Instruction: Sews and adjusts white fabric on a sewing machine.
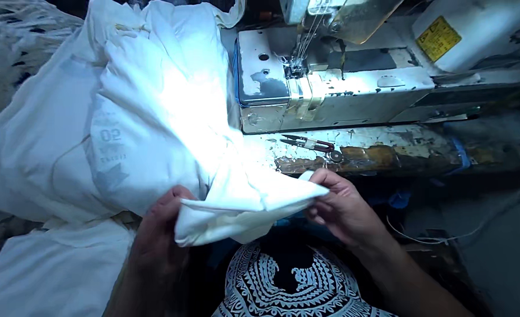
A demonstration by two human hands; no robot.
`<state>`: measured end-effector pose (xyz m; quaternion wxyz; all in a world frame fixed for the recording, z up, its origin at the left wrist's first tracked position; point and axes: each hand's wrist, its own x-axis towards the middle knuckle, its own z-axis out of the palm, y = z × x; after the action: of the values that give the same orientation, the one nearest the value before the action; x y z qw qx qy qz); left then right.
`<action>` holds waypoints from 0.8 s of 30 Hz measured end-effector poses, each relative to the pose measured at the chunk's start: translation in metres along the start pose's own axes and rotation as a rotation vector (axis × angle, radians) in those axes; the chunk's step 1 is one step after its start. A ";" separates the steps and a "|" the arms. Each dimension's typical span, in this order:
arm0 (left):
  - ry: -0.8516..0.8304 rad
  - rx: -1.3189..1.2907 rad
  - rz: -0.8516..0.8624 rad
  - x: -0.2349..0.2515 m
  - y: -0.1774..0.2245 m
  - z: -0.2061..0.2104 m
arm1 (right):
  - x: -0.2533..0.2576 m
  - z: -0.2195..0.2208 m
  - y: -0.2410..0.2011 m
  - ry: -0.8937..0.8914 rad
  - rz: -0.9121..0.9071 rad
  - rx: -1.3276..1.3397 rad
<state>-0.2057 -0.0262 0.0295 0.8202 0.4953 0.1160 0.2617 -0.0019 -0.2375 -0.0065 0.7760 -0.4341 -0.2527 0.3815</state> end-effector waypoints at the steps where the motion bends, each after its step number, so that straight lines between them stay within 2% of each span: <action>1: 0.050 0.124 -0.037 0.000 -0.001 -0.002 | 0.002 -0.003 -0.007 -0.097 0.178 0.222; 3: 0.105 0.259 -0.046 -0.001 -0.006 -0.001 | 0.008 -0.008 -0.010 -0.190 0.351 0.454; 6: 0.067 0.376 0.054 -0.004 -0.005 -0.003 | 0.014 -0.012 -0.013 -0.224 0.273 0.356; 10: 0.028 0.685 0.259 -0.012 -0.001 0.001 | 0.006 -0.007 -0.021 -0.234 -0.140 -0.216; 13: 0.098 1.019 0.565 -0.019 -0.004 0.010 | -0.006 0.006 -0.010 -0.016 -0.499 -0.727; 15: 0.127 1.119 0.760 -0.017 -0.009 0.012 | -0.008 0.007 -0.001 0.073 -0.666 -0.882; 16: 0.152 1.146 0.786 -0.014 -0.012 0.012 | -0.009 0.006 0.000 0.090 -0.689 -0.901; 17: 0.164 1.136 0.743 -0.009 -0.015 0.012 | -0.008 0.004 -0.001 0.091 -0.681 -0.895; 18: 0.152 1.046 0.628 -0.002 -0.017 0.015 | -0.007 0.003 -0.003 0.072 -0.651 -0.867; 20: 0.153 0.565 0.277 0.019 -0.012 0.037 | 0.000 0.001 -0.010 0.027 -0.576 -0.766; 21: 0.153 0.405 0.146 0.033 -0.003 0.052 | 0.004 0.001 -0.015 0.017 -0.526 -0.702; 22: 0.119 0.421 0.110 0.048 0.010 0.064 | 0.009 0.002 -0.019 0.007 -0.464 -0.619; 24: 0.010 0.796 0.249 0.087 0.034 0.080 | 0.022 -0.002 -0.024 -0.028 -0.306 -0.356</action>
<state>-0.1073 -0.0262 0.1036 0.5262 0.7827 0.1514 0.2960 0.0208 -0.2284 0.0144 0.7323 -0.5156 -0.3895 0.2147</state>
